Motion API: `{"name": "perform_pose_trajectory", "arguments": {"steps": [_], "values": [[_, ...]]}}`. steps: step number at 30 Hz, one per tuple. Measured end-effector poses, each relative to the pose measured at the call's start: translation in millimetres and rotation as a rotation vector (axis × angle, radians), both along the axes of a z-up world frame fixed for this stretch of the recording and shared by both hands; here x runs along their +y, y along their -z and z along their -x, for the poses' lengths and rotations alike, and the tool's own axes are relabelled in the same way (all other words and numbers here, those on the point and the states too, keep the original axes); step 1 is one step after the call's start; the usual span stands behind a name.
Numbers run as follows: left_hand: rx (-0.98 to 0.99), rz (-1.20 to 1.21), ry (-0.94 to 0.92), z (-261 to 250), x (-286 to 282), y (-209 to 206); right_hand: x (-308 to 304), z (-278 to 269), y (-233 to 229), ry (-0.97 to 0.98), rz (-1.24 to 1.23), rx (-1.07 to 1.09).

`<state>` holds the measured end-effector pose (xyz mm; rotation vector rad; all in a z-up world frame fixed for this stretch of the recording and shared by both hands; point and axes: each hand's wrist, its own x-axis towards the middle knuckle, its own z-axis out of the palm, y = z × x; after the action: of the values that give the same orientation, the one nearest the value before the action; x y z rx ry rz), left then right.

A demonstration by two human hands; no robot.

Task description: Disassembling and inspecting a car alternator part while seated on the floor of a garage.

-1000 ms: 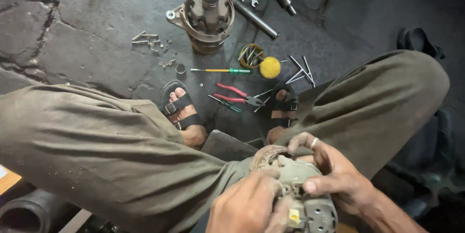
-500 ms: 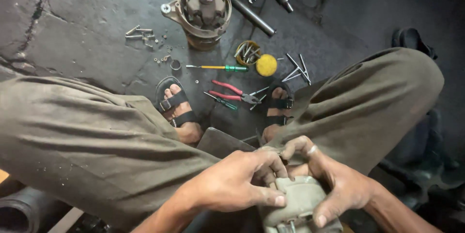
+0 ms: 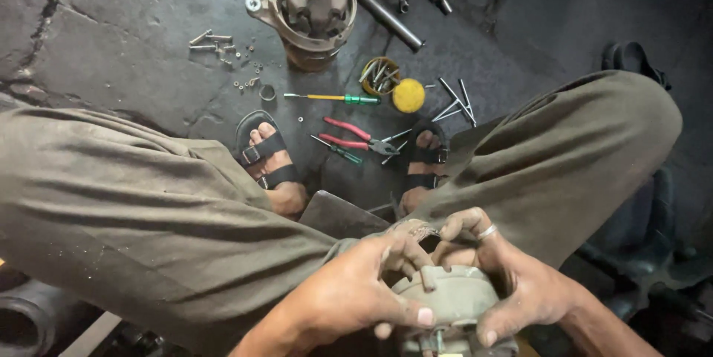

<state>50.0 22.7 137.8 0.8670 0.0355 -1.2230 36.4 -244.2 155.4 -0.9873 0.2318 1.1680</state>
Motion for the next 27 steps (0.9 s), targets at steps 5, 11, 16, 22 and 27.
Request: {"name": "perform_pose_trajectory", "arguments": {"steps": [5,11,16,22,27], "values": [[0.135,0.055,0.043,0,-4,12,-7,11,9,0.136,0.055,-0.172],[0.054,0.033,0.052,0,-7,13,-7,10,15,0.175,0.031,-0.136],[-0.015,-0.019,0.052,-5,-3,-3,0,-5,13,0.092,0.05,-0.232],[-0.018,0.041,-0.188,13,3,8,18,-51,14,-0.073,0.032,-0.359],[0.22,0.094,-0.548,37,-9,32,38,-92,29,-0.27,-0.012,-0.248]]}}
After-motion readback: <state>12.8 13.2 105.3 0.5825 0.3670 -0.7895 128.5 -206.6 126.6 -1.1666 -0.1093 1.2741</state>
